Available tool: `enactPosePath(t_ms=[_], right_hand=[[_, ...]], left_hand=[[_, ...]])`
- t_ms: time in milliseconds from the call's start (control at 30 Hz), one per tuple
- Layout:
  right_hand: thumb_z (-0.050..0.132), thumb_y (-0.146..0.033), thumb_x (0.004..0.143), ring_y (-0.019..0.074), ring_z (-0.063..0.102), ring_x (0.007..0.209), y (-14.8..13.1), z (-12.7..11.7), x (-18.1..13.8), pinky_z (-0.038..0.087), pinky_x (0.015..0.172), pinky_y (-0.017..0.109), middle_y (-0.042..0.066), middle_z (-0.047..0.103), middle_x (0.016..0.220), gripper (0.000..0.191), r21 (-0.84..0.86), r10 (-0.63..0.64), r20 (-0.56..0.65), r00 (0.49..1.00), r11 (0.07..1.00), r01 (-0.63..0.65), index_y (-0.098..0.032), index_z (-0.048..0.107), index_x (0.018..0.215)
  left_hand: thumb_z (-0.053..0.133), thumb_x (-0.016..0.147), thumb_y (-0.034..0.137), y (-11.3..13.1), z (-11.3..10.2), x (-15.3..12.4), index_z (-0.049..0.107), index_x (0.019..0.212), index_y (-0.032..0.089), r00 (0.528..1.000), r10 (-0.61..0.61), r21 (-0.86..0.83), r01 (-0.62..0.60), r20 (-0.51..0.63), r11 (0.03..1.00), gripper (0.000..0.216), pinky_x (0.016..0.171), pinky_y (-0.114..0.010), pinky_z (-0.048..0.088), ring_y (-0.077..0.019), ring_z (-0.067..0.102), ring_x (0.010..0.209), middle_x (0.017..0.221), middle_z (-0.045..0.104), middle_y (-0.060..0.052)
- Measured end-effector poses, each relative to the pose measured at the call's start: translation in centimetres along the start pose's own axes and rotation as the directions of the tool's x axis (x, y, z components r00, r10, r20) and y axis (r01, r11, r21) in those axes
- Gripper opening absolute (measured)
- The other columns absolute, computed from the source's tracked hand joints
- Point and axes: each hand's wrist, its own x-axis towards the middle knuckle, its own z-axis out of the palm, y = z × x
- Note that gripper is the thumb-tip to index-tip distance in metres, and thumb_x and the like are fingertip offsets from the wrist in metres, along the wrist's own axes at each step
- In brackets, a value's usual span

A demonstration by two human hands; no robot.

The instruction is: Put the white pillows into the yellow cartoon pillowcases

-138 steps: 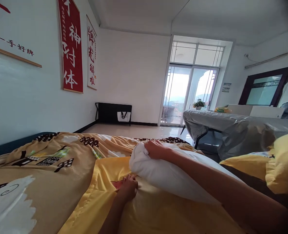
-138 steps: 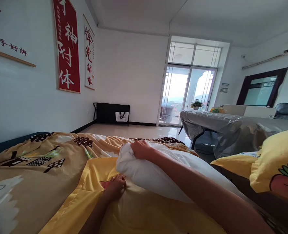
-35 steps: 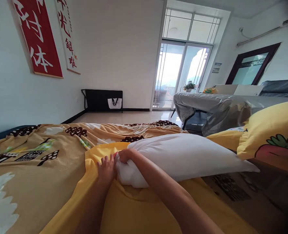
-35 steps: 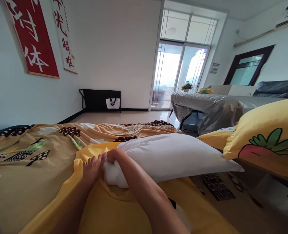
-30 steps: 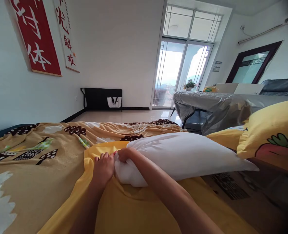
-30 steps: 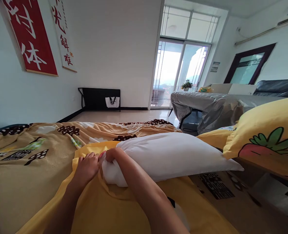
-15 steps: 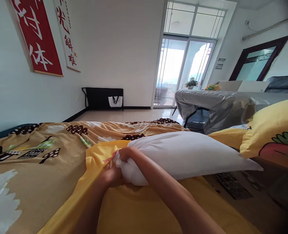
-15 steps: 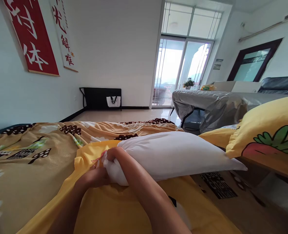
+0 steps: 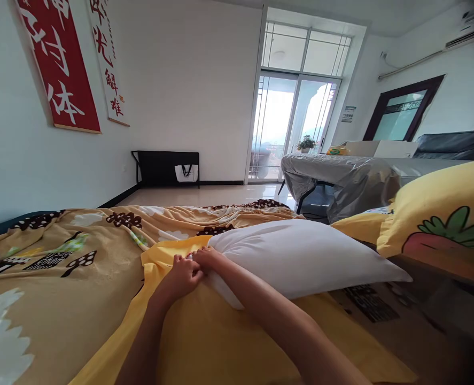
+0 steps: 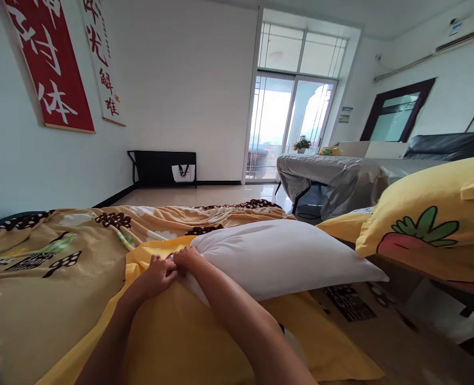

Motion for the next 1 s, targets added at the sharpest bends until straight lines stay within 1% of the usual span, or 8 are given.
enactPosePath(t_ms=[100, 167, 367, 533, 700, 800, 900, 1000], right_hand=[[0.072, -0.028, 0.071, 0.0302, 0.054, 0.110, -0.9, -0.1, -1.4, 0.046, 0.092, 0.045, 0.018, 0.059, 0.114, 0.053, -0.031, 0.029, -0.003, 1.000, 0.999, -0.029, -0.007, 0.055, 0.117], [0.073, -0.025, 0.065, 0.0315, 0.051, 0.112, -1.4, -0.1, -2.3, 0.044, 0.093, 0.044, 0.020, 0.057, 0.117, 0.060, -0.043, 0.020, -0.027, 0.999, 0.999, -0.021, -0.007, 0.053, 0.120], [0.064, -0.026, 0.071, 0.0302, 0.045, 0.115, -1.6, -0.1, -3.5, 0.036, 0.100, 0.041, 0.016, 0.052, 0.124, 0.058, -0.061, -0.049, -0.070, 0.996, 0.997, 0.045, -0.013, 0.049, 0.126], [0.061, -0.031, 0.071, 0.0319, 0.046, 0.114, -1.0, -1.7, -4.8, 0.036, 0.099, 0.045, 0.017, 0.051, 0.125, 0.064, -0.036, -0.127, -0.074, 0.989, 0.992, 0.125, -0.012, 0.046, 0.130], [0.059, -0.043, 0.075, 0.0306, 0.043, 0.122, -1.7, -2.4, -10.5, 0.029, 0.106, 0.046, 0.018, 0.052, 0.127, 0.067, 0.043, -0.140, -0.194, 0.971, 0.988, 0.151, -0.010, 0.046, 0.132], [0.053, -0.041, 0.081, 0.0319, 0.033, 0.133, -2.1, -1.2, -14.8, 0.022, 0.110, 0.048, 0.020, 0.041, 0.142, 0.073, 0.042, -0.109, -0.255, 0.961, 0.991, 0.123, -0.008, 0.032, 0.143], [0.058, -0.041, 0.080, 0.0340, 0.022, 0.139, -1.6, 0.2, -18.0, 0.019, 0.111, 0.050, 0.018, 0.024, 0.153, 0.084, -0.027, -0.079, -0.251, 0.965, 0.997, 0.074, -0.015, 0.020, 0.150], [0.060, -0.038, 0.080, 0.0348, 0.022, 0.139, -0.4, 0.7, -19.2, 0.019, 0.108, 0.052, 0.015, 0.024, 0.153, 0.079, -0.070, -0.073, -0.252, 0.965, 0.996, 0.057, -0.026, 0.023, 0.149]], left_hand=[[0.036, 0.083, 0.024, -1.3, 0.0, 0.2, 0.058, 0.055, 0.019, 0.995, -0.061, 0.008, 0.062, -0.084, 0.998, 0.035, 0.084, -0.045, 0.030, -0.0206, 0.057, 0.071, 0.070, 0.069, -0.007], [0.034, 0.085, 0.026, -1.3, 0.0, 0.2, 0.060, 0.059, 0.019, 0.990, -0.057, -0.005, 0.057, -0.132, 0.998, 0.037, 0.087, -0.047, 0.028, -0.0221, 0.058, 0.077, 0.077, 0.070, -0.009], [0.032, 0.087, 0.025, 0.0, 0.8, 0.6, 0.065, 0.071, 0.020, 0.988, 0.038, -0.091, -0.052, -0.151, 0.994, 0.037, 0.091, -0.042, 0.029, -0.0205, 0.058, 0.087, 0.090, 0.071, -0.007], [0.027, 0.088, 0.023, -0.7, 0.8, 0.7, 0.062, 0.071, 0.020, 0.988, 0.040, -0.122, -0.058, -0.150, 0.991, 0.039, 0.088, -0.040, 0.033, -0.0200, 0.058, 0.086, 0.087, 0.070, -0.007], [0.028, 0.091, 0.026, -1.1, 0.9, 0.4, 0.055, 0.059, 0.020, 0.994, 0.038, -0.105, -0.048, -0.101, 0.993, 0.042, 0.086, -0.041, 0.035, -0.0204, 0.057, 0.080, 0.070, 0.067, -0.004], [0.030, 0.090, 0.028, -0.8, 0.9, 0.2, 0.048, 0.053, 0.020, 0.996, 0.026, -0.091, -0.034, -0.082, 0.995, 0.043, 0.085, -0.043, 0.035, -0.0200, 0.054, 0.072, 0.062, 0.062, -0.003], [0.031, 0.090, 0.026, -0.6, 0.8, 0.2, 0.043, 0.050, 0.019, 0.997, 0.018, -0.080, -0.025, -0.076, 0.996, 0.042, 0.085, -0.044, 0.036, -0.0196, 0.052, 0.071, 0.058, 0.058, -0.003], [0.031, 0.090, 0.025, -0.5, 0.7, 0.2, 0.042, 0.049, 0.019, 0.998, 0.032, -0.071, -0.036, -0.056, 0.997, 0.043, 0.085, -0.043, 0.036, -0.0188, 0.052, 0.069, 0.057, 0.057, -0.003]])
